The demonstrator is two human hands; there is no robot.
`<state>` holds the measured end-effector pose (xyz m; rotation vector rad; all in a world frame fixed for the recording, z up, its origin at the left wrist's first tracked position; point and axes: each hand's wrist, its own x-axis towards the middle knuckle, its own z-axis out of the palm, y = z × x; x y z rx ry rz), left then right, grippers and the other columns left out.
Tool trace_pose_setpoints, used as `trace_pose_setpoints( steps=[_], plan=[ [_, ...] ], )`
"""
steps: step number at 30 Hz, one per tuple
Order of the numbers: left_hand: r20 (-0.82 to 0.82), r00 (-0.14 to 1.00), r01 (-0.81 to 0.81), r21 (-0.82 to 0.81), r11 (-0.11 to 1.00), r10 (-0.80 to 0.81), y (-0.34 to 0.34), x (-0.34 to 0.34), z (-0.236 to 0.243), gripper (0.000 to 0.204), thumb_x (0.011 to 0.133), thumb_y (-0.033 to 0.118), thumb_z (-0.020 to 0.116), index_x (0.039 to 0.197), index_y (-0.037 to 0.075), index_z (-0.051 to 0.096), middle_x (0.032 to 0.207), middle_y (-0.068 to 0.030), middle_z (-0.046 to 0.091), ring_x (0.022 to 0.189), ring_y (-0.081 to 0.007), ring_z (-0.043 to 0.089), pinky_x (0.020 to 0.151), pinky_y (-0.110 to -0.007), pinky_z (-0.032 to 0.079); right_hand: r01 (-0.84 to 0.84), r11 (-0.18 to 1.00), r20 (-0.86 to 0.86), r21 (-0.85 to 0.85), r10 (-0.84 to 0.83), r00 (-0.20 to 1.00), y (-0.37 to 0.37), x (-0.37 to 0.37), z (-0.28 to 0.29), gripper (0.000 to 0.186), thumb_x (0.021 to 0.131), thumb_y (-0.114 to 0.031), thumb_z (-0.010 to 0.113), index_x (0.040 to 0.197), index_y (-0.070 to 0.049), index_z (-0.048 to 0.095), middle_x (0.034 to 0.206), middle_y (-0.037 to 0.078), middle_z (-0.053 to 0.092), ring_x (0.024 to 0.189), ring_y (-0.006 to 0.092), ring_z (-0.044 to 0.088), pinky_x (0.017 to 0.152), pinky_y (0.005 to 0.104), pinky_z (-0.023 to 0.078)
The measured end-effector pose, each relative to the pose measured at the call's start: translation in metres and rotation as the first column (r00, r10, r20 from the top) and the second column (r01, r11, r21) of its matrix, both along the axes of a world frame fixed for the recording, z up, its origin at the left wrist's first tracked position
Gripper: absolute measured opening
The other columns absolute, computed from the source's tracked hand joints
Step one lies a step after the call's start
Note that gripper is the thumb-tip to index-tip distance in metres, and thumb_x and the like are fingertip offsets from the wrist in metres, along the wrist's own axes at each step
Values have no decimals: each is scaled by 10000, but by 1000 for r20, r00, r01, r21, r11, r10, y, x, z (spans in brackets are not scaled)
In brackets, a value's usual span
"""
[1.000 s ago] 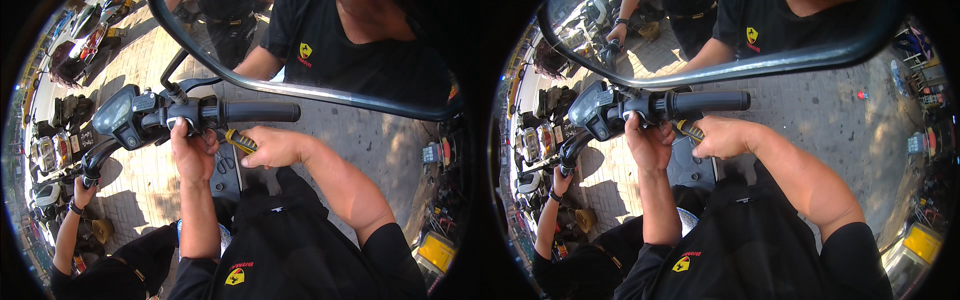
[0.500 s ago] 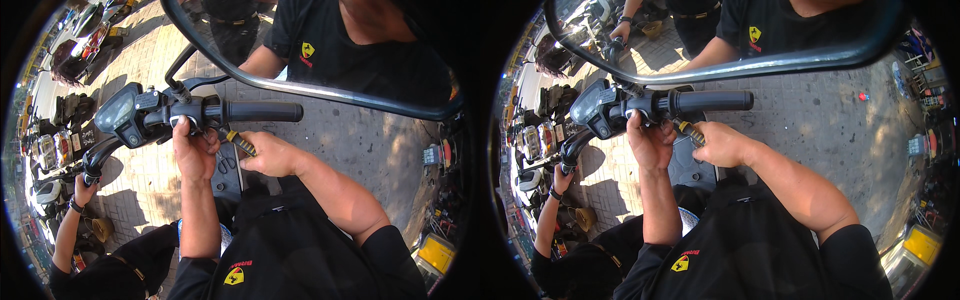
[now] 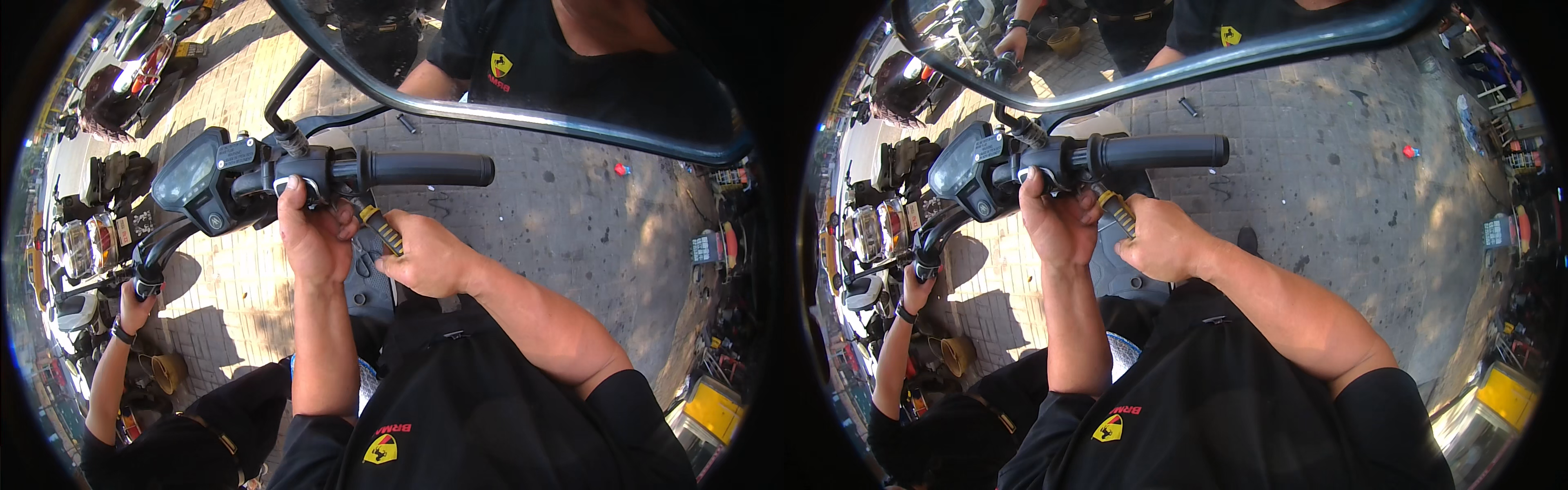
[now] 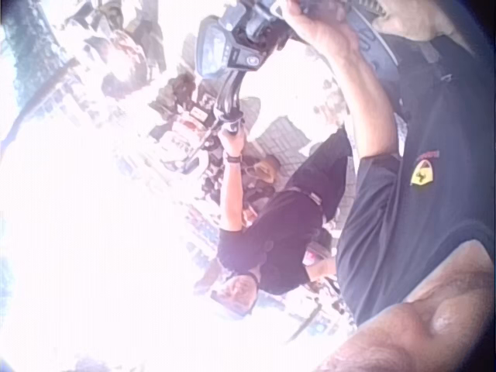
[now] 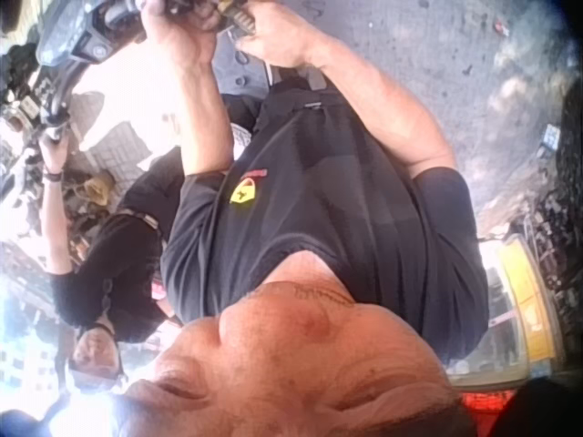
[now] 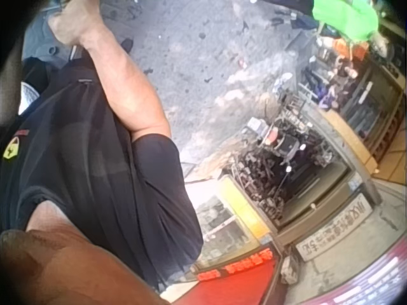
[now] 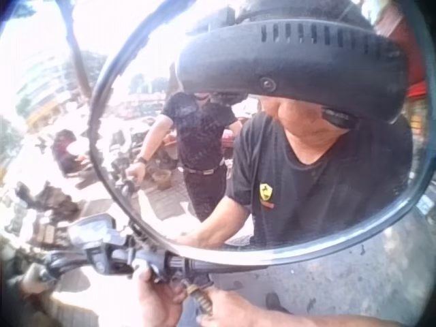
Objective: The person uses a screwdriver to loosen and tighten screws on the right handlebar assembly of a white scooter. They then retrieve pliers from a tool cart and use them to adjust a cable or clamp near the throttle. The person repeatedly tightens and checks the handlebar components throughout the clip.
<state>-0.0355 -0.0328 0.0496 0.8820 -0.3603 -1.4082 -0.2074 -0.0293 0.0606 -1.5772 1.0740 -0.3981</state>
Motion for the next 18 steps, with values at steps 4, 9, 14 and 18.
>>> trace_pose_setpoints(
  steps=[4,9,14,18],
  plan=[
    [-30,999,13,-5,1000,-13,0,2,0,420,956,474,513,1126,101,605,902,-58,647,632,-151,495,476,-248,334,-152,981,12,124,152,988,-15,-15,12,286,805,-164,690,983,36,589,804,121,632,764,239,609,727,374,485],
    [-4,1000,25,-2,1000,-25,0,2,0,419,959,480,512,1132,109,600,911,-52,645,627,-155,487,477,-255,331,-274,953,14,127,274,962,-38,-25,15,310,809,-205,685,992,26,588,802,99,620,778,204,602,737,356,485],
    [-3,1000,29,-8,1000,-29,1,2,-1,423,958,486,517,1134,110,596,912,-48,645,626,-159,491,475,-260,333,-331,927,-87,176,350,933,-49,-27,12,348,810,-228,693,1017,30,584,804,103,613,739,190,598,676,346,486],
    [4,999,38,-18,999,-38,0,2,-3,436,951,498,525,1142,111,590,914,-50,646,627,-163,496,473,-263,334,-379,925,-128,33,380,916,-55,-28,8,388,820,-247,694,1073,24,580,823,94,600,706,167,588,622,331,485]
  ],
)
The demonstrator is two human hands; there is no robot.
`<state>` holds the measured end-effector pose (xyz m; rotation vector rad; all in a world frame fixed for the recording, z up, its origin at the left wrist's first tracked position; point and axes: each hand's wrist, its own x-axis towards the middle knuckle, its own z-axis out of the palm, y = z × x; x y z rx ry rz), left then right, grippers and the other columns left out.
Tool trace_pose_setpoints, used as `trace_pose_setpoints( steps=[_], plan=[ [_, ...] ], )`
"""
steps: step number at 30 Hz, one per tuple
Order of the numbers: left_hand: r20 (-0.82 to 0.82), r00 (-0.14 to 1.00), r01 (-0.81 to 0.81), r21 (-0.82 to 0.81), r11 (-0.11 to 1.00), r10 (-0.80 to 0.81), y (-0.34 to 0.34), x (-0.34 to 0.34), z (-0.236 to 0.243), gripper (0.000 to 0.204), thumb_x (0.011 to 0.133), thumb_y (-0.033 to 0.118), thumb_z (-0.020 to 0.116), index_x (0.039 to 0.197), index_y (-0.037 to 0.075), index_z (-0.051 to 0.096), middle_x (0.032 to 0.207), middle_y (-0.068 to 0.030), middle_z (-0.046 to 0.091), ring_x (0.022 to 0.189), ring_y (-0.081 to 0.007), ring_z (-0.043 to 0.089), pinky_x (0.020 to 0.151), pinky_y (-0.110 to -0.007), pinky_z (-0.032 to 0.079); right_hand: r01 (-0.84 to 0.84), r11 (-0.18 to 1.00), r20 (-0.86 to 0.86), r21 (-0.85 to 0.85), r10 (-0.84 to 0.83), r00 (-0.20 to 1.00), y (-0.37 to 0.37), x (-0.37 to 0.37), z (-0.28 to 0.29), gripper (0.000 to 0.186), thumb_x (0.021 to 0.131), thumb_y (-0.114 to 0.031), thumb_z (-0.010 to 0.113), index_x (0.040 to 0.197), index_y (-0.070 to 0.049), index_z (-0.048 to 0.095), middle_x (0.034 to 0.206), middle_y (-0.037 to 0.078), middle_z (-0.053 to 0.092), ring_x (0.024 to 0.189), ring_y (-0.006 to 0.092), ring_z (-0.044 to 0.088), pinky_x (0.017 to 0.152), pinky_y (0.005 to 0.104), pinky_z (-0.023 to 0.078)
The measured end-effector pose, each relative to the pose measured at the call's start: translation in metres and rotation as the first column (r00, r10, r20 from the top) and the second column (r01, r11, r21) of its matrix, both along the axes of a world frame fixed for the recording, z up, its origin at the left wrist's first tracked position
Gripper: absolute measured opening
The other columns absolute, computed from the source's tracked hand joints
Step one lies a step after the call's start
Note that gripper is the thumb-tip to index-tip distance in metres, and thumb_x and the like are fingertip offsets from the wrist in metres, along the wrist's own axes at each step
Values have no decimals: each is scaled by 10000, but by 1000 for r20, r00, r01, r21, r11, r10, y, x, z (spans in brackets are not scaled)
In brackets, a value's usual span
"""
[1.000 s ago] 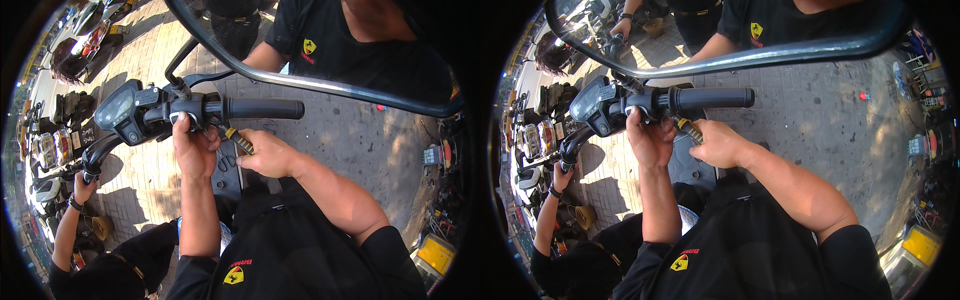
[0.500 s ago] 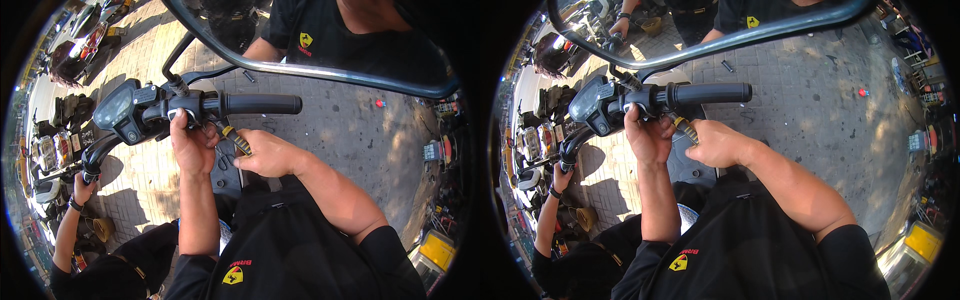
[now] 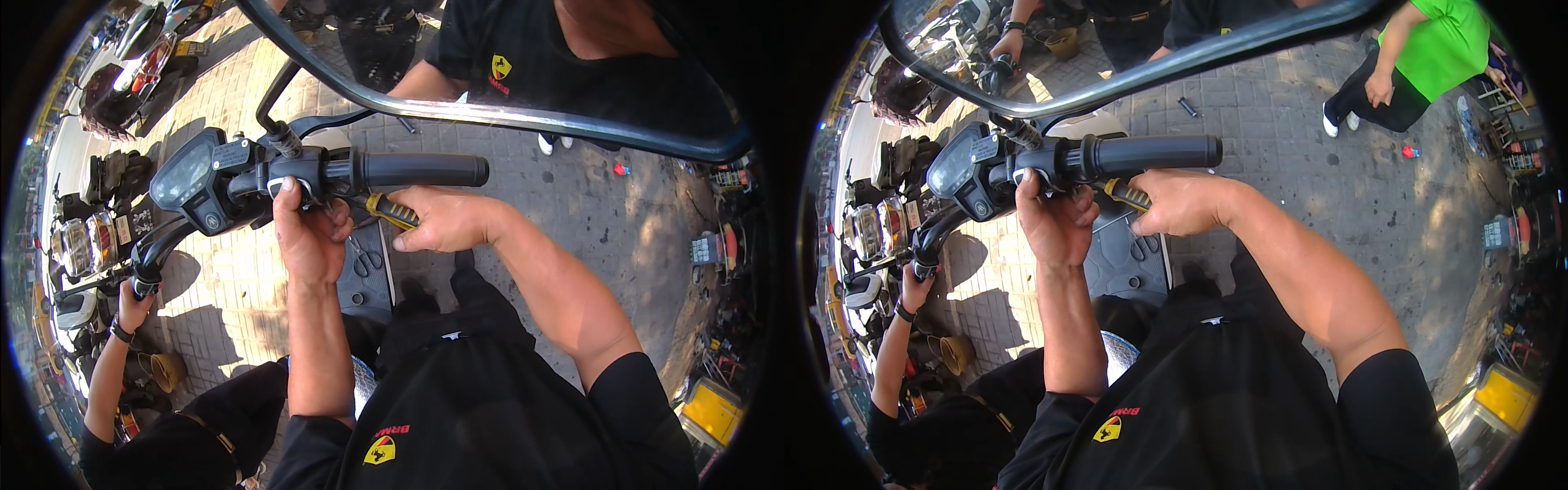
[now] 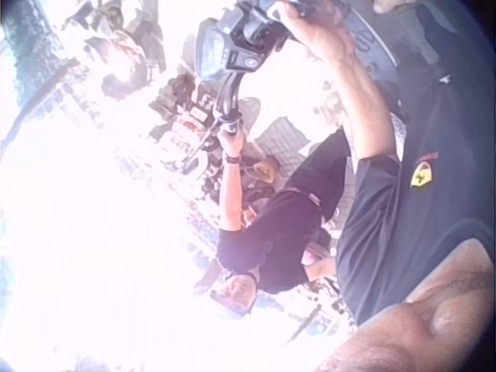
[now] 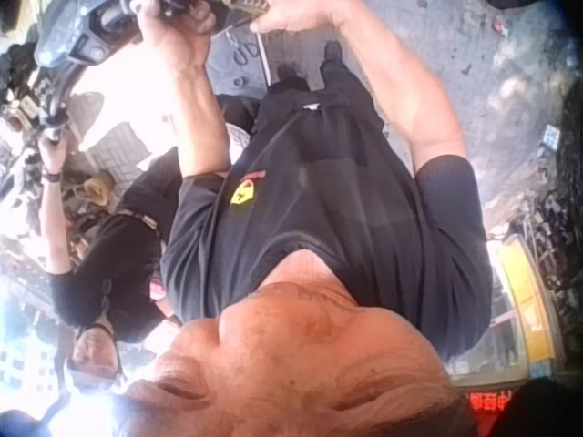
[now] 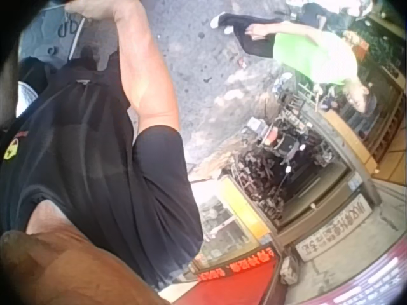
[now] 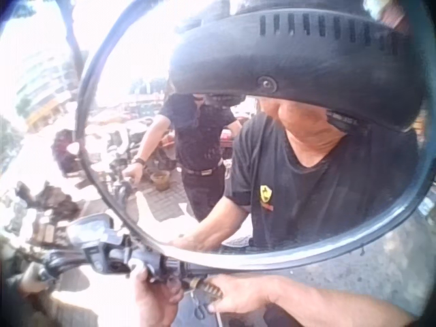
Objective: The person uses a screwdriver to loosen and tighten screws on the right handlebar assembly of a white scooter. They then retrieve pliers from a tool cart and use them to adjust a cable or clamp near the throttle. The person repeatedly tightens and checks the handlebar components throughout the clip.
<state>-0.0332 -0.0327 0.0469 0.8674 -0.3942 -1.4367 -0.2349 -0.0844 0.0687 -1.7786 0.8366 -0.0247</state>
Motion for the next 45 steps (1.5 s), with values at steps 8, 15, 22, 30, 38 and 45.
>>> trace_pose_setpoints(
  steps=[8,15,22,30,38,45],
  plan=[
    [32,999,-1,10,1000,1,0,0,-1,453,938,514,536,1148,114,583,925,-58,643,630,-167,493,477,-259,333,45,960,-61,277,-29,998,-4,3,13,398,837,-215,683,1138,14,559,830,78,595,666,162,596,623,327,507],
    [1,1000,7,-10,1000,-7,-1,0,-4,453,937,509,534,1144,109,583,928,-59,643,635,-162,485,475,-253,328,57,998,-55,26,-56,997,7,10,15,230,789,-106,645,939,54,578,715,189,638,638,268,626,649,394,508],
    [-20,1000,-10,0,1000,10,-1,-1,-3,439,936,505,536,1118,110,596,919,-48,651,637,-153,499,475,-247,334,178,929,100,324,-221,970,21,10,-5,161,829,-48,598,968,27,565,679,104,571,548,174,556,481,331,447],
    [9,998,-67,48,997,67,-1,-2,-1,431,934,508,540,1092,112,604,896,-38,655,631,-141,498,479,-244,331,88,631,289,771,-469,835,40,17,-27,223,847,-65,647,1038,14,563,773,64,574,585,126,555,485,289,454],
    [23,999,-47,-11,999,48,-1,-5,2,424,950,487,528,1109,97,572,845,-38,638,611,-123,527,467,-237,343,179,858,195,481,-303,933,31,7,-20,266,822,-139,683,1021,7,582,806,64,618,679,147,605,614,300,501],
    [19,998,-67,0,998,67,0,-6,2,414,952,489,529,1099,106,578,838,-39,639,598,-122,527,463,-241,342,102,961,71,258,-124,990,15,5,3,214,826,-125,655,976,8,580,754,46,592,629,133,577,559,284,469]
  ],
)
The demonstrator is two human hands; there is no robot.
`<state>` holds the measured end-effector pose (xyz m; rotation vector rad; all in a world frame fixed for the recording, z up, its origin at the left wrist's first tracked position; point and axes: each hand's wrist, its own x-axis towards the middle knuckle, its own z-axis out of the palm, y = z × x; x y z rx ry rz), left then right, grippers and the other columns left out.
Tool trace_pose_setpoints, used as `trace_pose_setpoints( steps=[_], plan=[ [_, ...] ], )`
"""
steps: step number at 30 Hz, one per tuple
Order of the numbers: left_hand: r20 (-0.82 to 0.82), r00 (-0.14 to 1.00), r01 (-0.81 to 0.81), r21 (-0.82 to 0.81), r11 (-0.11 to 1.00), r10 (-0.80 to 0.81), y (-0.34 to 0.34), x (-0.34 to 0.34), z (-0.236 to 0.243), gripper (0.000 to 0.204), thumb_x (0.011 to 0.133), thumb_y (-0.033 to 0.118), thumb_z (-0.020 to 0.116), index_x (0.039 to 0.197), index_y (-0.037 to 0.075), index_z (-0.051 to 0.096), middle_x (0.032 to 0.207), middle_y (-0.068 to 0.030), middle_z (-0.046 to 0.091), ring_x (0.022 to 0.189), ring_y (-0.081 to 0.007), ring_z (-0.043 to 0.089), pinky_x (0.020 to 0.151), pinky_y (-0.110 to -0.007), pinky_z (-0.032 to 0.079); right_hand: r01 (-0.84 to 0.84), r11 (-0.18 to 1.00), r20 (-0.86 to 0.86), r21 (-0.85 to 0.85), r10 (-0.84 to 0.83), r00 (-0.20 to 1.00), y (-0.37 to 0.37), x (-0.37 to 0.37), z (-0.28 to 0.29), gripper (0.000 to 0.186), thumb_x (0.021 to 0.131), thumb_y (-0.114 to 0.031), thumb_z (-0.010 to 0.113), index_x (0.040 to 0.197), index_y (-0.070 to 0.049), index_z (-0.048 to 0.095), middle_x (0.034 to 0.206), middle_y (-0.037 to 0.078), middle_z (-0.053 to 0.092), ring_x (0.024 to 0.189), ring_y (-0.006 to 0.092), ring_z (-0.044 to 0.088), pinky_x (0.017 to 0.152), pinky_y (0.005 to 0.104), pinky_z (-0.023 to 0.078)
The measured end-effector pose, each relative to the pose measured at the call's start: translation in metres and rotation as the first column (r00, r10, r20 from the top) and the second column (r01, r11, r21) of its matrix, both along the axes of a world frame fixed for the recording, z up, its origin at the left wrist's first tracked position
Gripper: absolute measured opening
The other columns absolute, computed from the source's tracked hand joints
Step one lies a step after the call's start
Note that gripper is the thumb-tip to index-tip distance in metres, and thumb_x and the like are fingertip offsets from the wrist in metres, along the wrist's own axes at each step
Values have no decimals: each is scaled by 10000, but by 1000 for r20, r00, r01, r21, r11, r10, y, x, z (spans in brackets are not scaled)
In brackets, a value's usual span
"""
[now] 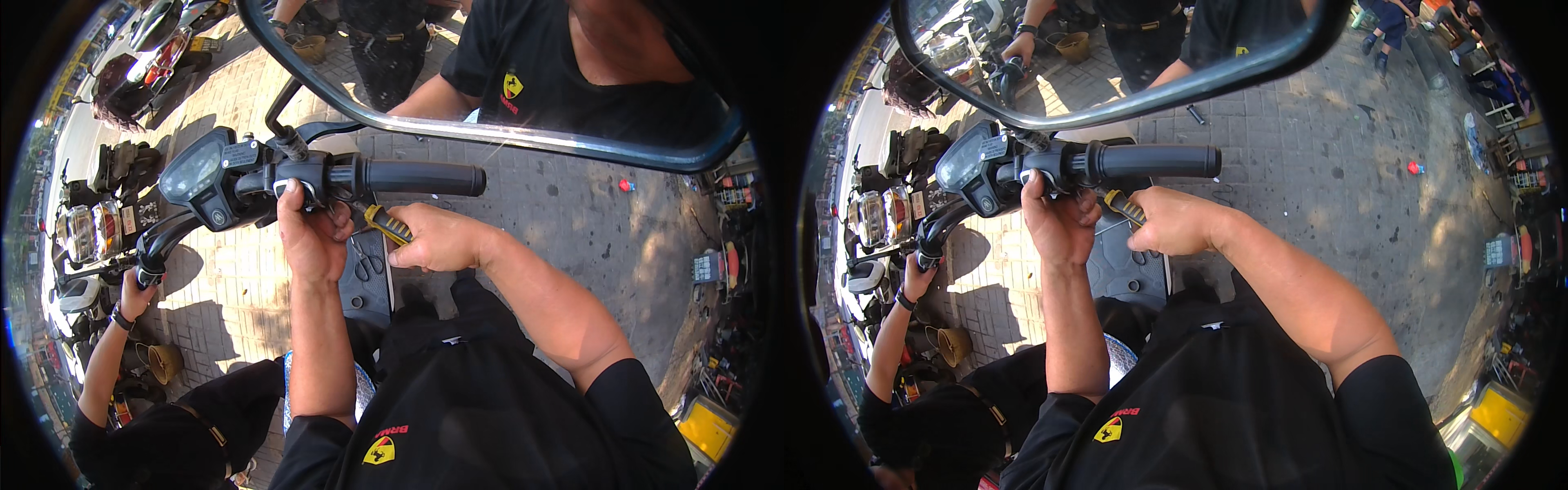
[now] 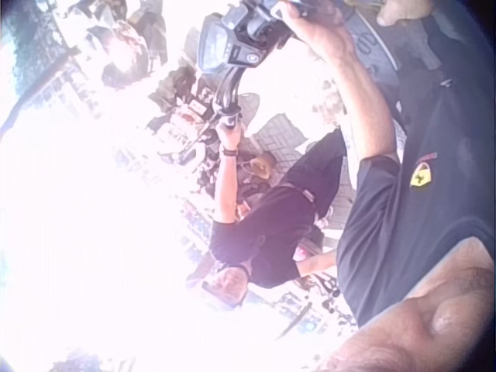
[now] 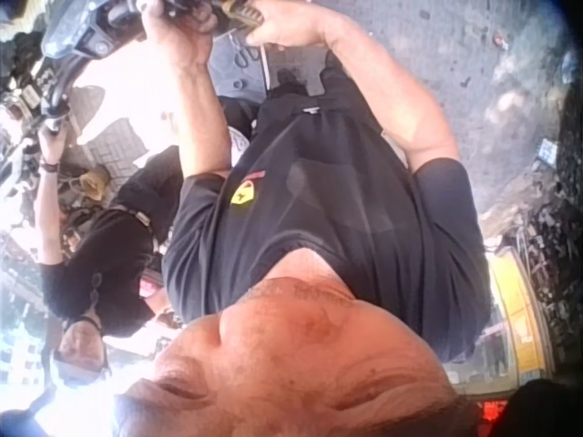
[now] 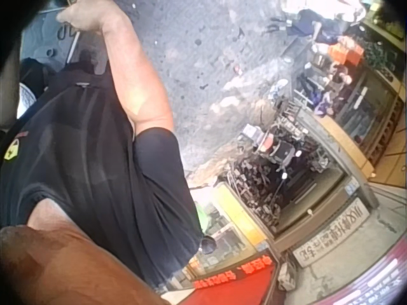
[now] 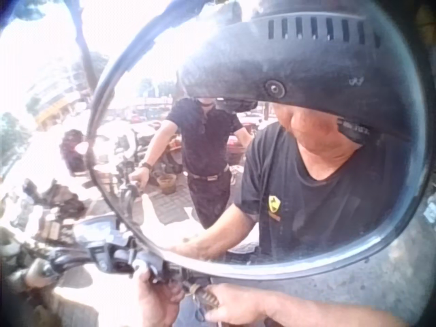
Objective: The person uses a screwdriver to loosen and tighten screws on the right handlebar assembly of a white scooter. They then retrieve pliers from a tool cart and use them to adjust a cable or clamp near the throttle. The person repeatedly tightens and checks the handlebar components throughout the clip.
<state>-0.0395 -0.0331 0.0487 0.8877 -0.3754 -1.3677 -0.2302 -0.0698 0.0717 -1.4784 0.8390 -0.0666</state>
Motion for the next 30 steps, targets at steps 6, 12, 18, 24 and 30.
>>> trace_pose_setpoints(
  steps=[6,12,18,24,30],
  plan=[
    [-19,1000,13,-8,1000,-13,0,2,-5,412,953,483,535,1121,108,576,872,-62,661,616,-128,538,473,-239,343,115,917,223,381,-212,951,23,-2,-24,259,860,-107,639,1088,-2,576,775,57,585,624,133,585,518,287,459],
    [-37,997,-68,-38,997,67,13,-4,-13,388,928,388,614,1143,67,566,961,-104,663,631,-117,502,488,-238,346,292,911,-131,291,-264,955,48,-8,-94,414,836,-244,731,1093,41,577,786,84,612,705,159,594,602,313,481],
    [13,999,-51,72,996,51,37,-33,-35,322,897,62,681,1189,-30,579,896,-77,645,581,-43,457,481,-186,331,205,972,-198,114,-180,963,54,8,-169,505,794,-305,761,1097,69,606,969,177,664,892,241,641,791,359,492],
    [-9,998,67,310,948,-68,88,-66,-109,248,901,-15,551,1144,-26,598,904,-81,655,584,-59,493,480,-205,357,-103,991,-395,86,129,910,59,53,-249,514,875,-283,663,1244,52,538,1196,165,633,1104,264,606,905,344,479],
    [-212,949,-115,456,882,233,161,-71,-207,336,832,-101,424,1097,-16,611,882,-85,665,587,-83,494,493,-234,379,-329,944,-703,22,249,667,69,116,-361,861,772,-543,750,1336,50,484,1293,278,582,1252,390,556,1024,433,462]
  ],
)
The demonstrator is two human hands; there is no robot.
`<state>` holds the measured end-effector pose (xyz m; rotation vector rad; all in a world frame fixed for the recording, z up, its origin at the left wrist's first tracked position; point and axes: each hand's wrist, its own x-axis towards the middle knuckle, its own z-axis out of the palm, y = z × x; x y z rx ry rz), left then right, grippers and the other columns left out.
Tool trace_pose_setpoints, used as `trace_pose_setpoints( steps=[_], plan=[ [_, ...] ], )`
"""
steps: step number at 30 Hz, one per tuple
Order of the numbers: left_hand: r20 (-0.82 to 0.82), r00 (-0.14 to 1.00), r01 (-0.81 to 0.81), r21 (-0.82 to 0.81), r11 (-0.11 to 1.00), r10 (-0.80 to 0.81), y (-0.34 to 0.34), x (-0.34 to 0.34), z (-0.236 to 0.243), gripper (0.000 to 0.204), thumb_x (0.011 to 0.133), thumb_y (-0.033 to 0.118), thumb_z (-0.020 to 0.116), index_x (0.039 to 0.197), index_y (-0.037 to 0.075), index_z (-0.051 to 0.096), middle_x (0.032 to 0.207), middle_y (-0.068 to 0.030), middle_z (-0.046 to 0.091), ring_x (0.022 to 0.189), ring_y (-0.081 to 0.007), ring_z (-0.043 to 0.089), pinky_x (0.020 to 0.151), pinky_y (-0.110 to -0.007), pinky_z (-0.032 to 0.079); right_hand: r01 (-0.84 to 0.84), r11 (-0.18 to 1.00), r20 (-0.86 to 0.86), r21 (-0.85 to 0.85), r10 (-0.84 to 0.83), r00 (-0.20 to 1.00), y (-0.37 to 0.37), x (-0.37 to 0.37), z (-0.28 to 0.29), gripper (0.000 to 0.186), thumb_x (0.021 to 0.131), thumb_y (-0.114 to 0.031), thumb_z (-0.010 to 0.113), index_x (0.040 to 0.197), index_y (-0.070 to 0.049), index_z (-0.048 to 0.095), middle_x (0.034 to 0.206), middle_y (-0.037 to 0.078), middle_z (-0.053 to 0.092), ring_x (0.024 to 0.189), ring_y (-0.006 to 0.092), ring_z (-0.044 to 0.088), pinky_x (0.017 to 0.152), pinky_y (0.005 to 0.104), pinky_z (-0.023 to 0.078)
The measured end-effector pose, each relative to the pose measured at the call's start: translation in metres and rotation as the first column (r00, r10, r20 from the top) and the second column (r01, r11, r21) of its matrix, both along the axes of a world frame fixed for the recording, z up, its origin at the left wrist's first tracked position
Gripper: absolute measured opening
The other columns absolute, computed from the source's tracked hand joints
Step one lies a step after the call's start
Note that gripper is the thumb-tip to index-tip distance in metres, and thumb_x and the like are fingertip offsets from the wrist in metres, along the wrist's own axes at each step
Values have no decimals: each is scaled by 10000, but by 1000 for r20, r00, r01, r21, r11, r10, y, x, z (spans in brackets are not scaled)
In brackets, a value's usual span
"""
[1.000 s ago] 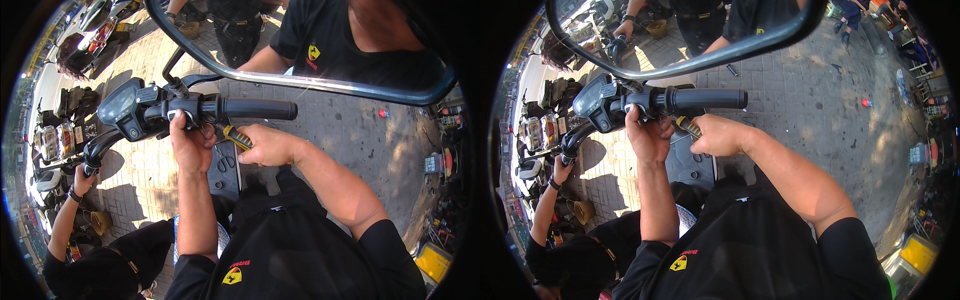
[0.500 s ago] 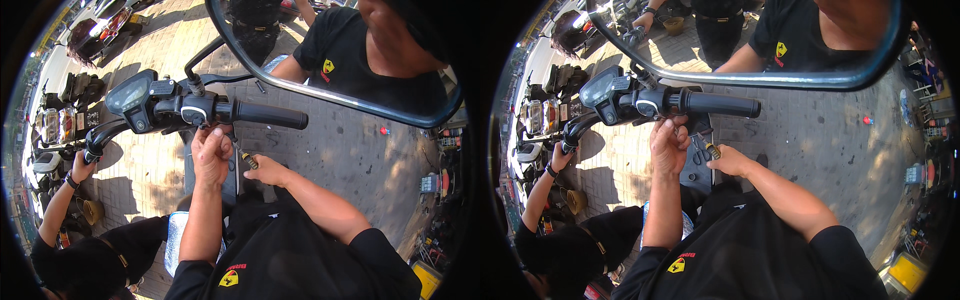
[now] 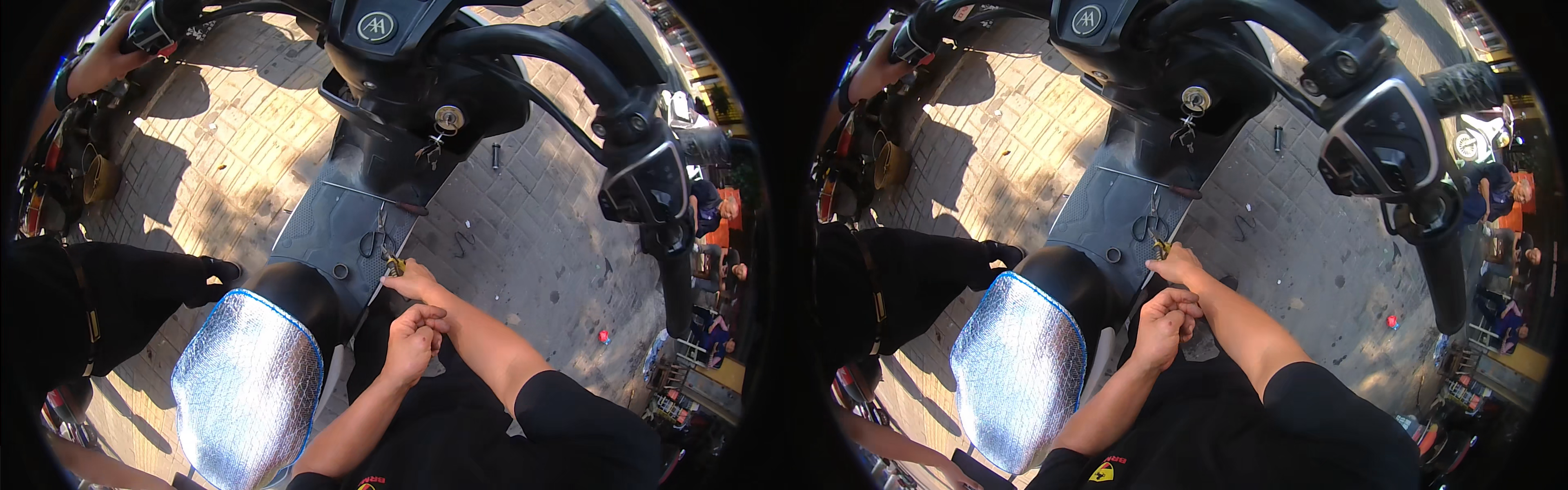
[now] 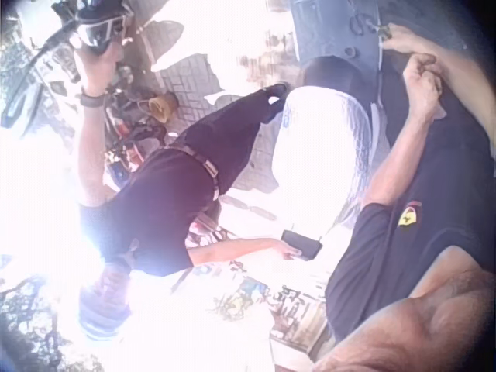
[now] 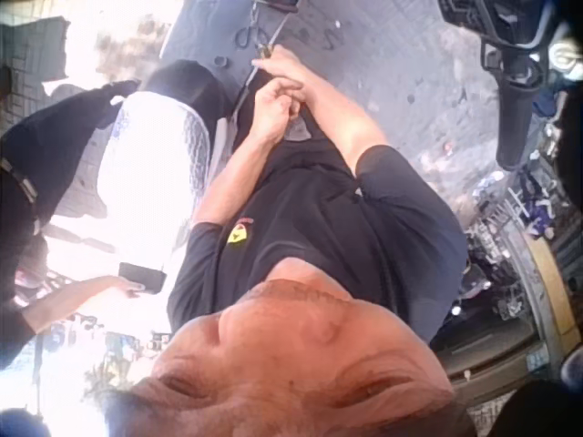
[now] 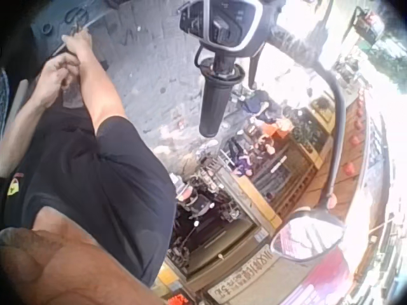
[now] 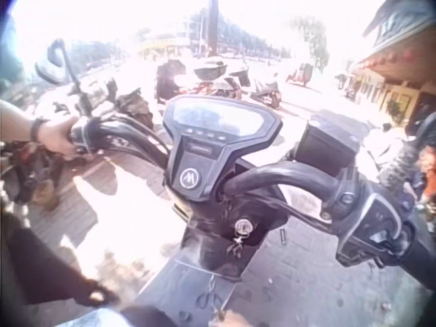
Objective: The person uses a screwdriver to loosen and tighten screws on the right handlebar assembly of a white scooter. They then retrieve pliers from a tool cart and use them to adjust a cable or clamp near the throttle. The person repeatedly tightens and checks the handlebar components throughout the clip.
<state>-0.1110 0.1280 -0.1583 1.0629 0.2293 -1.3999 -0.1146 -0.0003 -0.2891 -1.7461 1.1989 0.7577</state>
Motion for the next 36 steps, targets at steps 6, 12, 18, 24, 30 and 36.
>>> trace_pose_setpoints(
  steps=[6,12,18,24,30,36],
  plan=[
    [71,970,-240,88,967,234,52,0,-64,306,850,-93,433,1071,4,622,859,-77,669,584,-88,508,495,-228,392,-121,987,-51,-105,116,992,18,52,-110,871,794,-548,748,1425,-37,433,1433,223,471,1335,373,481,1090,467,412],
    [139,961,-237,-45,971,241,23,5,-36,192,936,-36,488,1067,-31,629,879,-88,656,590,-63,502,505,-207,398,1,983,312,-184,57,948,6,16,-85,787,852,-460,721,1430,0,447,1314,234,558,1235,380,550,1035,469,451],
    [347,921,-18,-416,909,177,-73,7,90,207,981,75,557,1132,-22,660,902,-70,688,607,-49,511,527,-207,407,641,583,570,499,-778,264,-83,-118,114,261,1000,-208,581,1139,13,599,966,152,691,791,227,702,649,334,576],
    [154,953,-132,-560,818,259,-142,0,159,203,972,102,608,1112,-39,650,883,-115,674,583,-74,505,498,-228,395,393,772,850,500,-525,-49,-154,-203,294,652,1002,-544,476,1285,40,535,1046,190,687,800,269,703,665,355,583],
    [149,902,-255,-576,777,406,-154,-11,173,118,960,68,627,1014,-36,645,861,-108,675,563,-85,505,475,-240,396,200,978,888,57,-141,438,-138,-191,378,702,885,-418,703,1336,77,493,1019,197,680,770,207,682,673,299,563],
    [-43,884,-399,-585,706,465,-169,-21,164,77,967,60,618,996,-11,632,860,-123,647,597,-104,503,493,-248,378,239,970,892,-42,-71,446,-120,-178,382,427,925,-99,652,1295,66,520,968,108,639,759,121,623,678,270,535]
  ],
)
